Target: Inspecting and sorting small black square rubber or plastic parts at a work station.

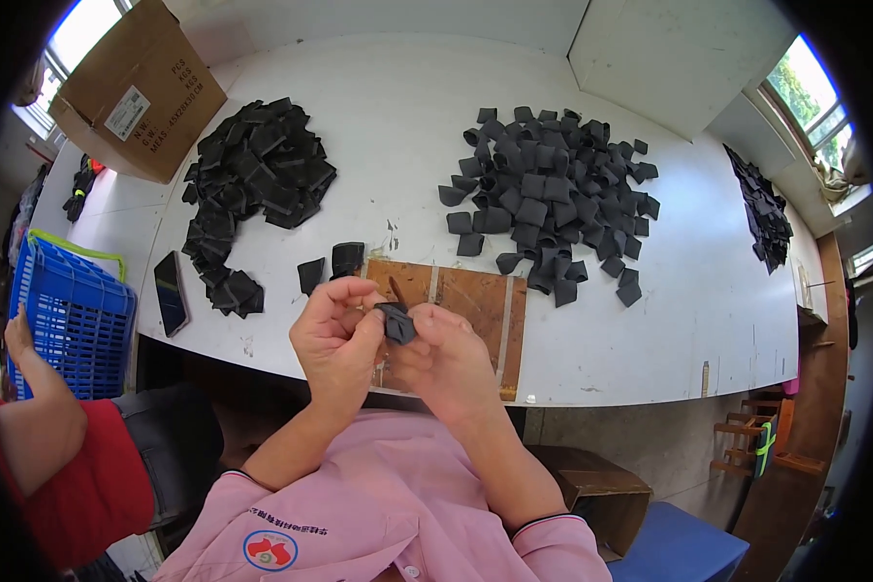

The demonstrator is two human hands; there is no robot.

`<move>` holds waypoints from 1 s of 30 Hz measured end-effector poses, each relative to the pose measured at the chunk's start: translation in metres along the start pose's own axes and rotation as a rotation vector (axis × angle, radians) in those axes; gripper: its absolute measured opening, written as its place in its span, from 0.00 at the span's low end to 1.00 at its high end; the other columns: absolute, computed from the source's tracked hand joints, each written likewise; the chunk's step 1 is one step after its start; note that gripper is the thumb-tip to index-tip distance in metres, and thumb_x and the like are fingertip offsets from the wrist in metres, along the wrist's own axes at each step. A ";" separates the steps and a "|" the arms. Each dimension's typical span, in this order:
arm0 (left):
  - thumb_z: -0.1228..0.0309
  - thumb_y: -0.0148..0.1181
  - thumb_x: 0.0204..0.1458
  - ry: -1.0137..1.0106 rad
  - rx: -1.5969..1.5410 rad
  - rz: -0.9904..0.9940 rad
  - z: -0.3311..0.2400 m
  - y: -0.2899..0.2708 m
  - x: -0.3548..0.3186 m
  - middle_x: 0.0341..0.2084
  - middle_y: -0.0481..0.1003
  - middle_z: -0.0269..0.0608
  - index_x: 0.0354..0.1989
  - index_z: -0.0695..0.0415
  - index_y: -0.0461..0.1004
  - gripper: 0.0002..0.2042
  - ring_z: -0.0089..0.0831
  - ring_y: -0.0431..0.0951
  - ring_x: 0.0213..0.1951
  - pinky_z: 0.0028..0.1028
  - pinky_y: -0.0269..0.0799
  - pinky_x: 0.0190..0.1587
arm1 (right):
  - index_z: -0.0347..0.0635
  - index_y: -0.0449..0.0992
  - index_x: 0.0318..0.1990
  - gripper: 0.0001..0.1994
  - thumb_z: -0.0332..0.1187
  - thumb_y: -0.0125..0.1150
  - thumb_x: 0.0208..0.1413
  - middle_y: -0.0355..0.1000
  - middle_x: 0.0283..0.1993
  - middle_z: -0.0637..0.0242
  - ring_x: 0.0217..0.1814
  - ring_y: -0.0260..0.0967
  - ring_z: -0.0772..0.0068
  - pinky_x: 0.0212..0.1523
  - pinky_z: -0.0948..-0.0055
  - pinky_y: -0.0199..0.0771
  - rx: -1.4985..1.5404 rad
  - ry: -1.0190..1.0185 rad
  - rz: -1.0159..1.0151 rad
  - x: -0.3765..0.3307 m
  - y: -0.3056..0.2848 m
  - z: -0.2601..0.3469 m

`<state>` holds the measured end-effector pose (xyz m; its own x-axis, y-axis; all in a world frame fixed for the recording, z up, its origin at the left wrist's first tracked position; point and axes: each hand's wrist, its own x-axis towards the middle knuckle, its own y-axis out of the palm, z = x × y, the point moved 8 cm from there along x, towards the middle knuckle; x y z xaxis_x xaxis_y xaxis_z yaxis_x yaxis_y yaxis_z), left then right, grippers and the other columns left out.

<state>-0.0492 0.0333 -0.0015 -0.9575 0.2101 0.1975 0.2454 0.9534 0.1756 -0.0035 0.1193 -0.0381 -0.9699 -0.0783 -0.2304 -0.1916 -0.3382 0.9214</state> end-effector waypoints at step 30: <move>0.79 0.55 0.46 -0.382 -0.515 0.093 0.013 0.006 0.020 0.20 0.70 0.33 0.38 0.63 0.67 0.10 0.13 0.61 0.14 0.13 0.53 0.16 | 0.41 0.68 0.26 0.12 0.37 0.46 0.58 0.57 0.19 0.80 0.21 0.49 0.90 0.21 0.87 0.49 -1.072 -0.311 -0.026 0.023 0.029 0.045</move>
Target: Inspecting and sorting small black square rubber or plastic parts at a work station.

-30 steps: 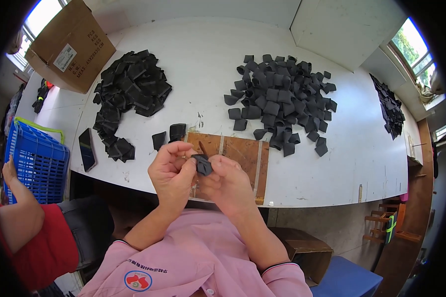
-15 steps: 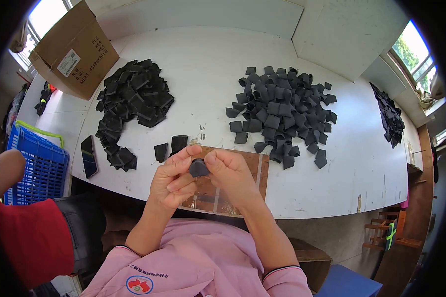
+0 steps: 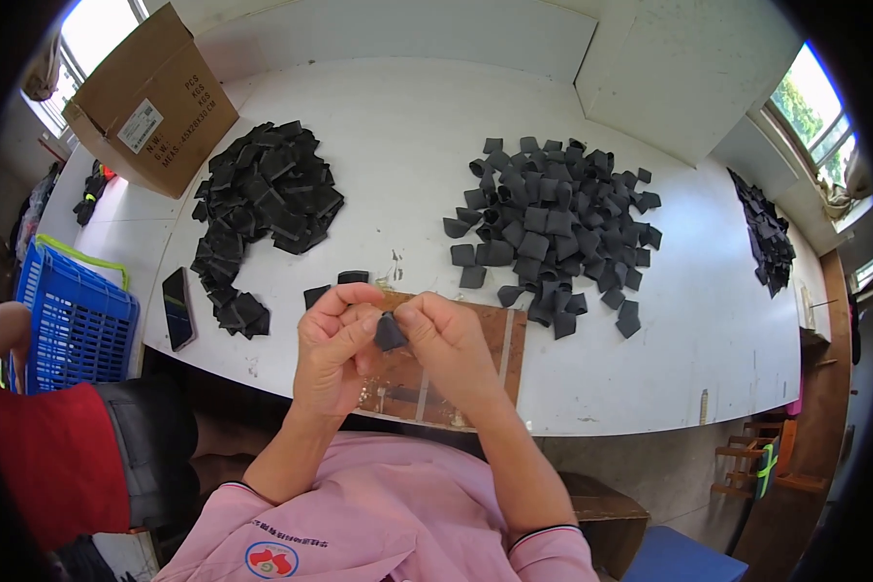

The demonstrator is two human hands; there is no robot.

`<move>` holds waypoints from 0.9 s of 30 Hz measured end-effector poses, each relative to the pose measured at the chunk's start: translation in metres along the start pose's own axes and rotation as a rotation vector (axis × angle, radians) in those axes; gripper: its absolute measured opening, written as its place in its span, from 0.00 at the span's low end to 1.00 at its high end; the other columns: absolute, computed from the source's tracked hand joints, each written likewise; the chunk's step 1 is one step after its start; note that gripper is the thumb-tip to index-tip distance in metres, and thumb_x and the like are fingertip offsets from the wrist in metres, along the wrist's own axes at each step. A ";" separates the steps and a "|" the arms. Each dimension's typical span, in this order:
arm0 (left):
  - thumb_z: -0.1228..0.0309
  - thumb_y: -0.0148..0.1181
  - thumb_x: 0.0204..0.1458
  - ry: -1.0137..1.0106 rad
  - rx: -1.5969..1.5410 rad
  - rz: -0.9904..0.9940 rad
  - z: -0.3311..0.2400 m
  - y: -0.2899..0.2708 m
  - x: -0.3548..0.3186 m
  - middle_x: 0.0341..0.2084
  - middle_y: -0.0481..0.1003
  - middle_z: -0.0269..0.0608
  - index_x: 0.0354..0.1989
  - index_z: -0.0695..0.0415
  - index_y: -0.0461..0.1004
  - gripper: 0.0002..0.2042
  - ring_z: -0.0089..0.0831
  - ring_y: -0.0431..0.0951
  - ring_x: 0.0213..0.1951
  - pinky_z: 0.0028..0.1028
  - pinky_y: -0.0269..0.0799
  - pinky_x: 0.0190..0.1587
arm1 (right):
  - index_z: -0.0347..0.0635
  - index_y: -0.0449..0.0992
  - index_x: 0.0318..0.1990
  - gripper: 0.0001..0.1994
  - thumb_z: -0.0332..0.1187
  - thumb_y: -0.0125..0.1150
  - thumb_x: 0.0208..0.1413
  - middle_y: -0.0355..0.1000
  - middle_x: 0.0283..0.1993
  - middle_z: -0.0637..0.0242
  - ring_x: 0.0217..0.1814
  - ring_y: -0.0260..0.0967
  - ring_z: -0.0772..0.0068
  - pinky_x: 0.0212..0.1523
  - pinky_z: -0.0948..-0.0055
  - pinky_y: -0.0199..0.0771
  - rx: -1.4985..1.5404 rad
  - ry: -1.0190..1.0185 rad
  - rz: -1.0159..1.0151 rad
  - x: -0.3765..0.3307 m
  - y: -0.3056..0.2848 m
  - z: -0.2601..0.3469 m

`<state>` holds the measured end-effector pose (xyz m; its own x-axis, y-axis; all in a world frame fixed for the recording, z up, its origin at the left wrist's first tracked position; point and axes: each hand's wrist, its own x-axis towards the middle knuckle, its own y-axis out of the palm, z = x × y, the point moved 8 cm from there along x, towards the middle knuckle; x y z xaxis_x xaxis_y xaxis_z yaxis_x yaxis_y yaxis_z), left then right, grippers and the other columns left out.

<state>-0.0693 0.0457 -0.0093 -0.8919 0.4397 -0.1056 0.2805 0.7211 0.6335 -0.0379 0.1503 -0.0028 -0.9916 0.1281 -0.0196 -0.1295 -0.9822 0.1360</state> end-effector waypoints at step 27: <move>0.84 0.59 0.38 0.573 0.739 0.309 -0.049 0.039 -0.006 0.27 0.72 0.42 0.30 0.66 0.72 0.08 0.30 0.70 0.31 0.25 0.65 0.37 | 0.36 0.68 0.37 0.17 0.33 0.64 0.40 0.63 0.37 0.61 0.34 0.65 0.67 0.30 0.75 0.66 -0.574 -0.610 -0.151 -0.034 -0.003 0.052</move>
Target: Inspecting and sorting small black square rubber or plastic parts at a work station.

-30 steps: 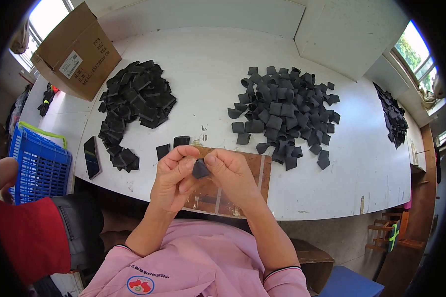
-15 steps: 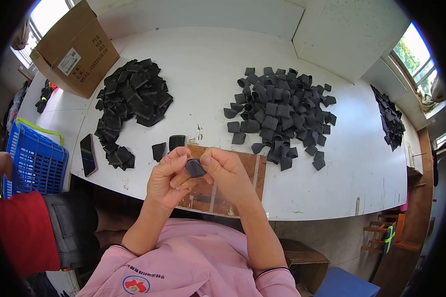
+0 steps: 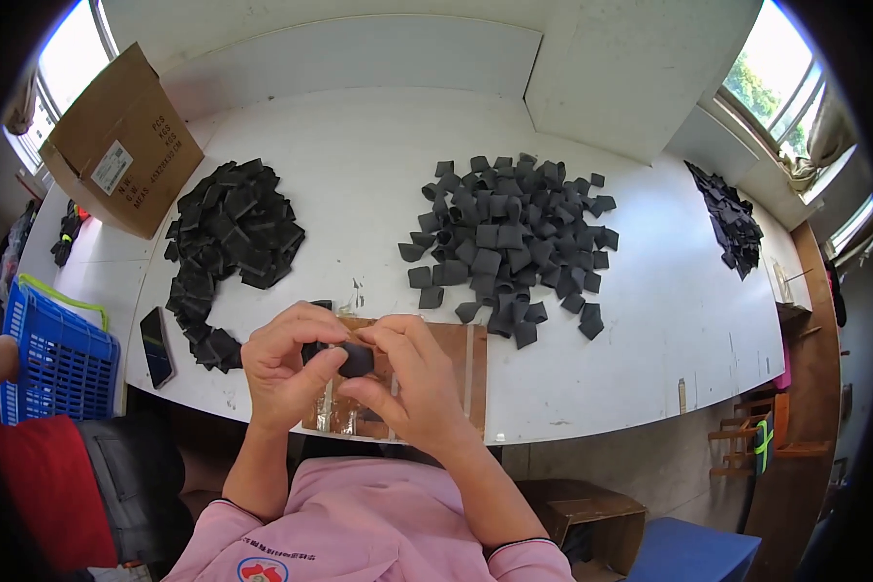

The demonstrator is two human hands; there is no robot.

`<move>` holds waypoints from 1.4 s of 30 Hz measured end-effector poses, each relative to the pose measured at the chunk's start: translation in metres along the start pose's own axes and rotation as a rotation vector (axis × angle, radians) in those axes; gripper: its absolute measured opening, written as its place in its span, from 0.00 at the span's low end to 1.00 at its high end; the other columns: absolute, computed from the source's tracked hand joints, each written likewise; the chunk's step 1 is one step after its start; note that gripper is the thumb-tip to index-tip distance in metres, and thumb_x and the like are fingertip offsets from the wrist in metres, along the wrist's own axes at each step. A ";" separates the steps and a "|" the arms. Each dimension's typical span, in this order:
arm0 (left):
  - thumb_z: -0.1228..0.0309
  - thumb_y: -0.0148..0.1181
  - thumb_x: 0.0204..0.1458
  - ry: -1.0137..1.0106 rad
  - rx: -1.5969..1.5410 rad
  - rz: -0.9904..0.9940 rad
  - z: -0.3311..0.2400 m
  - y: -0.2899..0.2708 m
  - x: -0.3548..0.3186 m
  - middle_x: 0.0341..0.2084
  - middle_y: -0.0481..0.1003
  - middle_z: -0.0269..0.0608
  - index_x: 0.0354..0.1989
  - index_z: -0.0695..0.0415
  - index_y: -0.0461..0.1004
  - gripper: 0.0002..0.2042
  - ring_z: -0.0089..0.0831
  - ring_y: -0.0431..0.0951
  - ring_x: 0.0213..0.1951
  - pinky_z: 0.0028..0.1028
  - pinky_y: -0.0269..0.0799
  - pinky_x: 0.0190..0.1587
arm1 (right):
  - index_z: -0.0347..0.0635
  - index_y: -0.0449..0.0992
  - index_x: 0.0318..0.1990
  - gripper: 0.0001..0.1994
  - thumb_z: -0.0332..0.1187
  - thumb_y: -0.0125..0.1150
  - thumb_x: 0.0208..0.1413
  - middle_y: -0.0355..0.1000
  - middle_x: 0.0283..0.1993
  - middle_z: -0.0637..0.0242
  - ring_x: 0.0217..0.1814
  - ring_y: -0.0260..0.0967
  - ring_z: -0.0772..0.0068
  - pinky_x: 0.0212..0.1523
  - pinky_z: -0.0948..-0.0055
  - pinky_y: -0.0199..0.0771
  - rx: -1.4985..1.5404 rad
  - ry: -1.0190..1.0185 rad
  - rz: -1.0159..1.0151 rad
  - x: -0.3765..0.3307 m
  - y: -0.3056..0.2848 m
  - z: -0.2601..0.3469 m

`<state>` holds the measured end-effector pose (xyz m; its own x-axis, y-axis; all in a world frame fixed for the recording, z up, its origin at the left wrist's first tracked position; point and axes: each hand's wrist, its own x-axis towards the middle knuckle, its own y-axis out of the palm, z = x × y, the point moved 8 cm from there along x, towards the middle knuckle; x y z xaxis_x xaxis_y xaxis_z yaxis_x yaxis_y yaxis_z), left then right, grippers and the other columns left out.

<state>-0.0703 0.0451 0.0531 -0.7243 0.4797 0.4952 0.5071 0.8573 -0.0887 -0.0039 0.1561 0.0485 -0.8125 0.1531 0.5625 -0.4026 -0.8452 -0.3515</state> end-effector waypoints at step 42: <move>0.81 0.59 0.41 -0.089 -0.022 -0.085 0.009 -0.012 -0.011 0.22 0.71 0.37 0.28 0.63 0.75 0.05 0.22 0.67 0.25 0.18 0.62 0.26 | 0.39 0.72 0.28 0.04 0.27 0.58 0.43 0.65 0.25 0.66 0.26 0.64 0.67 0.24 0.74 0.64 -0.218 -0.093 0.044 0.015 0.006 0.016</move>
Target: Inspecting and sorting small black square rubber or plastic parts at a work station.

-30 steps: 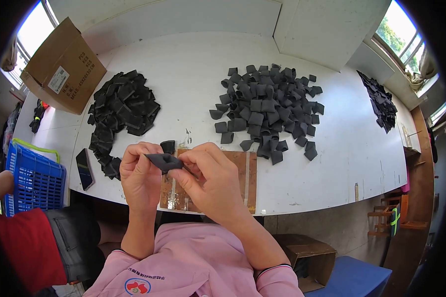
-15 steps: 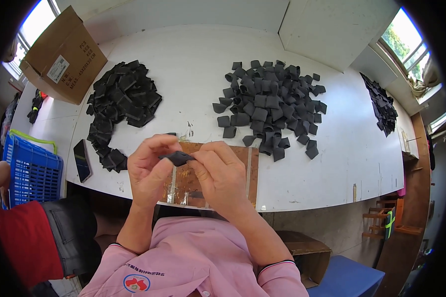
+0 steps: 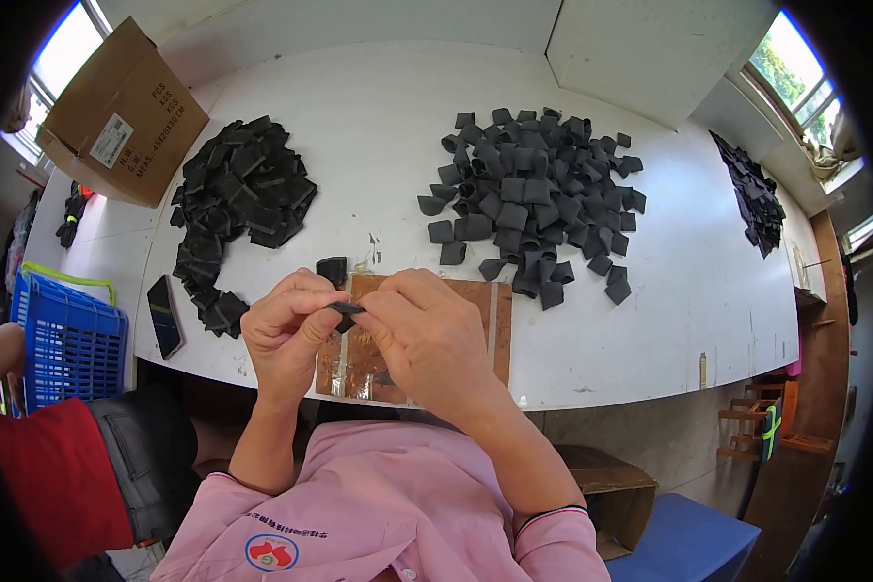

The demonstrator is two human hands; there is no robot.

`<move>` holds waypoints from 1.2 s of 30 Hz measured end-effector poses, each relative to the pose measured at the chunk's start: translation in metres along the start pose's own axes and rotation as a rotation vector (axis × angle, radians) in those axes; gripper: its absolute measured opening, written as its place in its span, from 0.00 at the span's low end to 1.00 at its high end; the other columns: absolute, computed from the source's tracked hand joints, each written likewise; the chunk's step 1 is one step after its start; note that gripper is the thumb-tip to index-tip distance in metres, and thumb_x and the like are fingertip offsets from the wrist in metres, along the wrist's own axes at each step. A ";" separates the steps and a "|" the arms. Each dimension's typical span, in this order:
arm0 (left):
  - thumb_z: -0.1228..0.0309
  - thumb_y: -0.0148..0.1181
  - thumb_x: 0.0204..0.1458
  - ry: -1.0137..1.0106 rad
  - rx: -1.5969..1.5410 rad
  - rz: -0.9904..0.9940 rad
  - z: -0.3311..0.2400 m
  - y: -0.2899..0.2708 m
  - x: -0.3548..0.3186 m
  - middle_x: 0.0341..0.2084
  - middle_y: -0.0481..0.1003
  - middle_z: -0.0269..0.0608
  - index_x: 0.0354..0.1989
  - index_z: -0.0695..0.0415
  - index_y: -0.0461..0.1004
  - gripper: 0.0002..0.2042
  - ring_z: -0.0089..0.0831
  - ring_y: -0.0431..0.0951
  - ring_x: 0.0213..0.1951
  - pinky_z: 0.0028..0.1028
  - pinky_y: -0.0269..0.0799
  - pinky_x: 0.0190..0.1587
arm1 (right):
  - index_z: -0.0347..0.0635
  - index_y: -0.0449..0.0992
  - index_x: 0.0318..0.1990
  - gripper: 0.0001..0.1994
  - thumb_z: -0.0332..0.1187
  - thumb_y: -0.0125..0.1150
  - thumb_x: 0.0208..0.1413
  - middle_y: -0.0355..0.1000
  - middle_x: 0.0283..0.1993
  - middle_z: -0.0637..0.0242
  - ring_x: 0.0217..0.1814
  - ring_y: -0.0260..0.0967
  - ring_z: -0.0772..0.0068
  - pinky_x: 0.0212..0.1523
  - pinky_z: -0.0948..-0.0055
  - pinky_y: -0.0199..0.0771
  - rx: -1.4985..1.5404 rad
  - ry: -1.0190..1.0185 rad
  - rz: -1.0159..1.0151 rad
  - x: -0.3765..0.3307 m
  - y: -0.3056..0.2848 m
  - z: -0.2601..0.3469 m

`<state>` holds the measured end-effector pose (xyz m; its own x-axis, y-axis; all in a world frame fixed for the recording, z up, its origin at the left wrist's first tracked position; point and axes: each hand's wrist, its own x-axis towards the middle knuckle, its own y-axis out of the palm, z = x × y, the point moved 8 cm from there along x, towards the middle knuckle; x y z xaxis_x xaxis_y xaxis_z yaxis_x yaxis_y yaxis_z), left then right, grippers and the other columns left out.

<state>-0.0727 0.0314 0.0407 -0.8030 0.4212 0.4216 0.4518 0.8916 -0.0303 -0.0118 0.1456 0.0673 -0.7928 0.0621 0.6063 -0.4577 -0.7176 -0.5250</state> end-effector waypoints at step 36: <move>0.78 0.54 0.43 -0.137 0.630 -0.455 0.104 -0.106 -0.039 0.23 0.71 0.39 0.30 0.62 0.71 0.05 0.24 0.69 0.22 0.22 0.65 0.25 | 0.33 0.71 0.35 0.13 0.37 0.48 0.56 0.67 0.24 0.70 0.21 0.55 0.87 0.22 0.88 0.56 0.529 0.581 -0.419 0.019 -0.033 -0.081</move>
<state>-0.1296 -0.0618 -0.0668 -0.9155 -0.0277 0.4014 -0.2053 0.8902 -0.4067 -0.0441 0.2267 0.0476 -0.7469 0.6300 0.2125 -0.6241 -0.7746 0.1030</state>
